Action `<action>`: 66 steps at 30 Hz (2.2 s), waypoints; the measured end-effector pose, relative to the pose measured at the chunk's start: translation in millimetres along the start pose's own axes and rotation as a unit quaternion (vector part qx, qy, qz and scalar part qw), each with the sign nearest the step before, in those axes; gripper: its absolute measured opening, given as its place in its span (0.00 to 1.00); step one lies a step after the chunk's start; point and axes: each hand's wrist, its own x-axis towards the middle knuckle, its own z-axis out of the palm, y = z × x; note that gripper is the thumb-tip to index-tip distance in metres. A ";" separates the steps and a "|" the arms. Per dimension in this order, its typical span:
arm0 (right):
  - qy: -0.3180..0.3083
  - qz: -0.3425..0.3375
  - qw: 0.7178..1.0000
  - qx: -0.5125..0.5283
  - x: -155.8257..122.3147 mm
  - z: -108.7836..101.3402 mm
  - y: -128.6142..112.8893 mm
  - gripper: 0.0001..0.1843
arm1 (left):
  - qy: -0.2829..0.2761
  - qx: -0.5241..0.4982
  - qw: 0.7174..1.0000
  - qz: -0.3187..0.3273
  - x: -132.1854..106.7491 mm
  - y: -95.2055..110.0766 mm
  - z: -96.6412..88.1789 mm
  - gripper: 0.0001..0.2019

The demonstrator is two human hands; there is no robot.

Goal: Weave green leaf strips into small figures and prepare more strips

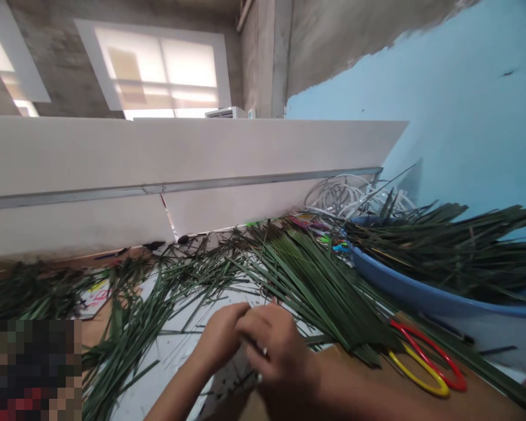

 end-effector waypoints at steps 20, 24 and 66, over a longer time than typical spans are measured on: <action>-0.217 0.360 0.890 -0.178 -1.2 -31.3 106.8 0.07 | 0.143 -0.177 0.973 -0.040 17.3 -45.1 24.0 0.11; -0.161 0.361 0.918 -0.035 8.4 -42.5 110.3 0.12 | 0.108 -0.271 0.956 -0.038 15.7 -35.8 27.2 0.13; -0.299 0.133 0.944 -0.036 -31.0 -43.8 117.0 0.19 | 0.178 -0.475 0.856 -0.097 15.3 -10.6 0.2 0.19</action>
